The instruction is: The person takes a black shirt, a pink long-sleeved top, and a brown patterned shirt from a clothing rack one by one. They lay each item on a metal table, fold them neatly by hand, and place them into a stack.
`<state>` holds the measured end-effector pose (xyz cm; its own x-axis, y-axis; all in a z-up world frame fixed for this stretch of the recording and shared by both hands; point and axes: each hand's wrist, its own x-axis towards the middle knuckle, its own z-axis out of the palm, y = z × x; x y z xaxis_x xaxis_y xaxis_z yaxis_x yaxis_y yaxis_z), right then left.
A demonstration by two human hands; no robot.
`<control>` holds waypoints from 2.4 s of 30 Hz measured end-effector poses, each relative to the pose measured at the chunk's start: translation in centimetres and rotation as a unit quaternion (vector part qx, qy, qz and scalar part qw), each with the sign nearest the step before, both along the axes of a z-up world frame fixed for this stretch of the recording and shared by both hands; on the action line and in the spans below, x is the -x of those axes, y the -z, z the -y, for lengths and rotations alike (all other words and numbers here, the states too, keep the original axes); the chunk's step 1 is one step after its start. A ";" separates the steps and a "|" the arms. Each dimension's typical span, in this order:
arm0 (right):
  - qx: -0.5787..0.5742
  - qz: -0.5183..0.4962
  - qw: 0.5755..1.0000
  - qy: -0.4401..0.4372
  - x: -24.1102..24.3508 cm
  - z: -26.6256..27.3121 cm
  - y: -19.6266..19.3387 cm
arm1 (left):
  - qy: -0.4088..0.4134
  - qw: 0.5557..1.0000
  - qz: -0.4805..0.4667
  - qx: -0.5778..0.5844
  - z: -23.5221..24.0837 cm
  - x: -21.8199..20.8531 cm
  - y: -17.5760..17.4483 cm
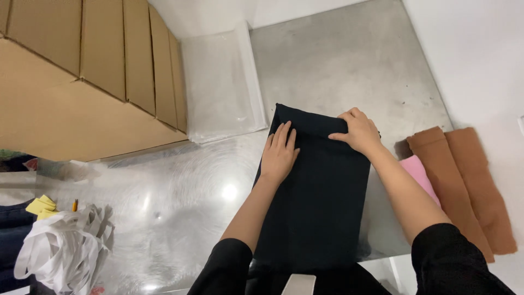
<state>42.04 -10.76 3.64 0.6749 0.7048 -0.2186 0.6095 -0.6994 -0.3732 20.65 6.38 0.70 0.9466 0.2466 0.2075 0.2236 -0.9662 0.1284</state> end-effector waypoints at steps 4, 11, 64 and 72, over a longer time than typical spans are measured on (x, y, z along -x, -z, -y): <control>0.005 -0.023 0.999 -0.033 -2.1 -1.3 -0.6 | -0.023 0.993 -0.064 0.096 1.9 1.1 -0.7; 0.024 -0.027 0.999 -0.037 -0.9 -1.1 -1.2 | -0.053 0.978 -0.114 0.169 4.4 6.3 -0.8; 0.119 0.062 0.991 -0.007 14.3 2.0 -1.7 | -0.160 0.935 0.026 0.315 -6.2 -0.6 -4.9; 0.059 0.108 0.992 0.000 14.0 2.1 -0.4 | 0.073 0.987 -0.118 0.083 -7.5 -8.0 -1.1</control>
